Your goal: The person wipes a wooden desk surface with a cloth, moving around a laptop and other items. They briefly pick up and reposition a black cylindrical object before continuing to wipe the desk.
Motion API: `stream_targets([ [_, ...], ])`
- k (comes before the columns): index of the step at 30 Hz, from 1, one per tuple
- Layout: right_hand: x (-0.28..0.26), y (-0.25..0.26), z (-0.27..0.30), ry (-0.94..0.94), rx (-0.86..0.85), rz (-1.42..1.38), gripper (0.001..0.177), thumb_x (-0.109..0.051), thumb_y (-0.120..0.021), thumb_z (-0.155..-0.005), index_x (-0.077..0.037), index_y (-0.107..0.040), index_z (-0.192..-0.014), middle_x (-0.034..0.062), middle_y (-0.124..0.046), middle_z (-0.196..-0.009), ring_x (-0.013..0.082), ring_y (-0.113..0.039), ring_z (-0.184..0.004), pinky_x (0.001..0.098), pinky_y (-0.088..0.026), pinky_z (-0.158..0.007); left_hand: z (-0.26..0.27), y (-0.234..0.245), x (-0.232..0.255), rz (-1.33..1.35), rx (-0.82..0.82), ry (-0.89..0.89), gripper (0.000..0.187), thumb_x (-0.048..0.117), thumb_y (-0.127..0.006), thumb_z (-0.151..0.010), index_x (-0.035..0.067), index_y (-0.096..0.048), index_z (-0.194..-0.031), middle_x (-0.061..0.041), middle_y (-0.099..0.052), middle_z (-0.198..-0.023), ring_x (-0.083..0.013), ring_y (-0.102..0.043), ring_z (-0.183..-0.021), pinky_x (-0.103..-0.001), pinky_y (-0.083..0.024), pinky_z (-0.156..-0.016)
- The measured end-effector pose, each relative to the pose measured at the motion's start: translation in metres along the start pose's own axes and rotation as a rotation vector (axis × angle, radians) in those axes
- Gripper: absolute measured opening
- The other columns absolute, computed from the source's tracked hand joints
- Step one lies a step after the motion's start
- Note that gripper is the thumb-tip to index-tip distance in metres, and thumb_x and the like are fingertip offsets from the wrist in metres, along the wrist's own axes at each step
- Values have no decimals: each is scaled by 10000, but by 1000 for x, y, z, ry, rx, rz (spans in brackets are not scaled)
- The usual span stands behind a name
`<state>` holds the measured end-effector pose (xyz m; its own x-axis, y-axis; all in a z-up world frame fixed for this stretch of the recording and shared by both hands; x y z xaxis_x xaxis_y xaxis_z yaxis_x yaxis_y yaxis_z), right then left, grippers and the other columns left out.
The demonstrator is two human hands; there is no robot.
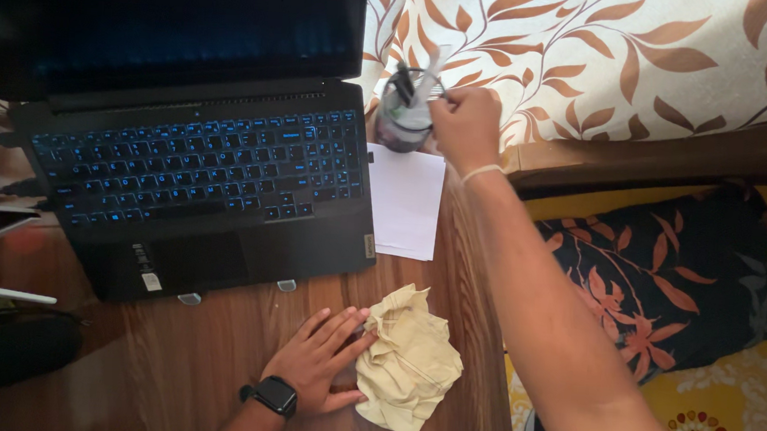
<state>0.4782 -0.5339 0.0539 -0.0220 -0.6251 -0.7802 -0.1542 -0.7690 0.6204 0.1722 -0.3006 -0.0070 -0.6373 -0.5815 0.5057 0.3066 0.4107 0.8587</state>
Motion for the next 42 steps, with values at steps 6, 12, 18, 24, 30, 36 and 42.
stream_targets([
  [6,-1,-19,-1,40,1,72,327,-308,-706,-865,7,-783,-820,144,-674,-563,238,-687,-511,365,-528,-557,1,5,0,14,17,4,872,642,-661,-855,124,-448,-1522,-165,-401,-1565,-314,-364,-1453,-508,-239,-1188],
  [12,-1,3,30,105,118,37,472,-440,-691,-939,26,-761,-954,181,-737,-784,323,-738,-726,418,-553,-655,1,2,-2,9,22,-10,881,642,-659,-853,115,-445,-1525,-176,-398,-1564,-322,-372,-1435,-518,-241,-1174],
  [18,5,8,228,-12,-61,142,187,-172,-645,-1025,-52,-721,-902,174,-722,-848,326,-709,-786,444,-540,-748,3,-2,-4,-4,26,-29,867,652,-631,-878,113,-435,-1529,-162,-387,-1595,-324,-354,-1464,-528,-236,-1181],
  [24,34,-7,345,272,-301,452,594,-267,-615,-927,-16,-510,-1455,220,-395,-1581,412,-310,-1482,552,-206,-1176,1,-3,-4,5,-15,-2,907,665,-619,-867,97,-408,-1541,-170,-383,-1581,-329,-344,-1457,-540,-228,-1172],
  [30,90,7,284,25,31,561,536,-181,-531,-951,3,-492,-1453,191,-306,-1663,412,-213,-1556,571,-130,-1231,3,-2,-3,-15,27,-9,879,664,-611,-884,129,-412,-1552,-161,-380,-1596,-309,-362,-1453,-507,-234,-1185],
  [36,102,41,262,218,-64,358,542,-8,-483,-874,52,-559,-1407,179,-431,-1611,394,-307,-1559,516,-193,-1291,-2,0,-3,-2,2,-27,882,648,-623,-884,89,-407,-1531,-187,-368,-1582,-342,-364,-1435,-518,-231,-1168],
  [42,120,32,145,371,-82,314,389,63,-509,-859,12,-694,-1197,159,-486,-1576,392,-406,-1502,489,-299,-1258,-2,4,0,-13,0,-11,878,644,-620,-879,92,-411,-1529,-178,-375,-1584,-339,-373,-1429,-516,-238,-1169],
])
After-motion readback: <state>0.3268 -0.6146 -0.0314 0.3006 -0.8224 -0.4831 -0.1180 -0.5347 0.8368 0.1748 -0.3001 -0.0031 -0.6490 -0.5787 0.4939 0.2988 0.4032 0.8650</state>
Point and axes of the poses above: each hand's wrist, its own z-axis away from the middle knuckle, its own y-axis out of the back of the hand, x = y × z, the point moved 2 cm from there along -z, towards the middle knuckle
